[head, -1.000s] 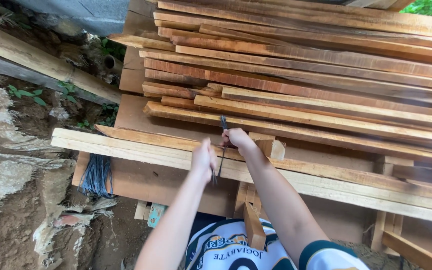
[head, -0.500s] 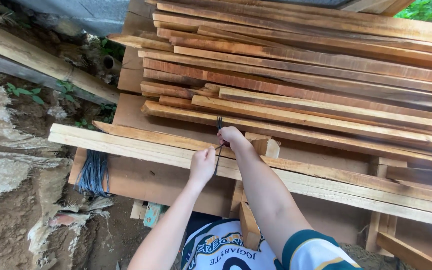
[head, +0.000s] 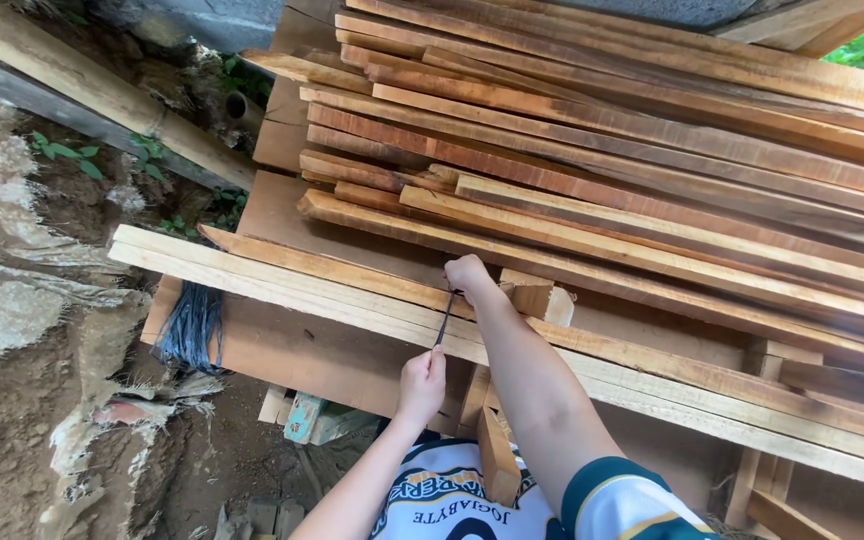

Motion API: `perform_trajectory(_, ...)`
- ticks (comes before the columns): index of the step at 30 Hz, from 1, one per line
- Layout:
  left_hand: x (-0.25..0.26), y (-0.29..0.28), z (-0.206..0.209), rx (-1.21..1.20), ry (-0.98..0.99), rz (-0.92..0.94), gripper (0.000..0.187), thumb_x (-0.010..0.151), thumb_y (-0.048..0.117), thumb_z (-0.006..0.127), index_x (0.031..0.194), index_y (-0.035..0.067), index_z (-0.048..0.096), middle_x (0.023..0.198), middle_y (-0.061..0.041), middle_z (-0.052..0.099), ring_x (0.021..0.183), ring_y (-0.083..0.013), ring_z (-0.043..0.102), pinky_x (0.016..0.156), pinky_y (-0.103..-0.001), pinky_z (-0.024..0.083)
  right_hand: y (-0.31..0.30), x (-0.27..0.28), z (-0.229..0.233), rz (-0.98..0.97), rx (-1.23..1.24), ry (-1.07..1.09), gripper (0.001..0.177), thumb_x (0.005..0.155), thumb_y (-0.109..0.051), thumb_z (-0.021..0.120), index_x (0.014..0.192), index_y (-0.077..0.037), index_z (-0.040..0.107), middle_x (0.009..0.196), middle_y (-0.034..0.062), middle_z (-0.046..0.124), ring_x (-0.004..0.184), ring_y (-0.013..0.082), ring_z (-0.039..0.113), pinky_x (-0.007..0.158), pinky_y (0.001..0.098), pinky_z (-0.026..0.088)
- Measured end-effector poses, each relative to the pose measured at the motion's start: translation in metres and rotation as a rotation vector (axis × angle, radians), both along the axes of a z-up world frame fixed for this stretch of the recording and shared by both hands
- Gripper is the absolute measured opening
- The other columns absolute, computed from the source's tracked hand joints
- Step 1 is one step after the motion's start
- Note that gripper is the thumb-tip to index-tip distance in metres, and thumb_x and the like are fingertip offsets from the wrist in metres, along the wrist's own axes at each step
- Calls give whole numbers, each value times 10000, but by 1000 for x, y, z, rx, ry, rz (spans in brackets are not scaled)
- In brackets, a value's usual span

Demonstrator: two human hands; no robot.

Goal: The person arranges thin wooden planks on a wooden rack, aligning them carefully by hand. The person then secures the stack of planks using a black plastic tie, wrapping it around the wood and tightening it to hold the bundle together.

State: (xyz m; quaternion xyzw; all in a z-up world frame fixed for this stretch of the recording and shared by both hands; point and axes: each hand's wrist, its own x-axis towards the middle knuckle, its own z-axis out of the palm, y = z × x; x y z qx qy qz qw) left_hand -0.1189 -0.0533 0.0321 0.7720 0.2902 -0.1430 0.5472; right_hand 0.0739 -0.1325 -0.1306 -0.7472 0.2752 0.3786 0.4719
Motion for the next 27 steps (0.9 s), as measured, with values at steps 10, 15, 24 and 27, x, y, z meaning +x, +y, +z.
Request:
perform_trajectory(10,-3,4,-17,4,-5,-47,501,1025,264,534,575,43,539,529,-153,514,614,-134,499,584,-341,466,-32,-31,118,419,-88,-65,652,951,-586,563,1177,-2,743,1170,197,746,1223,377,645,1041,492,498)
perform_trajectory(15,-1,4,-6,-18,6,-45,511,1036,261,516,571,51,543,511,-111,526,595,-142,483,576,-338,462,-32,-34,96,405,-55,-201,280,912,-381,670,889,-130,793,952,143,762,1092,370,680,917,463,545)
perform_trajectory(24,19,48,-26,162,69,-162,435,1018,332,553,808,-17,705,837,-274,697,953,-443,675,778,-501,495,-27,-30,112,131,243,-347,336,998,-312,614,758,-159,792,604,15,705,571,77,515,577,205,408)
perform_trajectory(27,64,78,45,328,155,-361,384,1015,402,516,959,103,749,974,-164,762,1057,-375,692,880,-508,544,-24,-27,100,89,375,-347,266,1028,-177,583,1124,17,736,566,17,544,499,110,533,534,229,442)
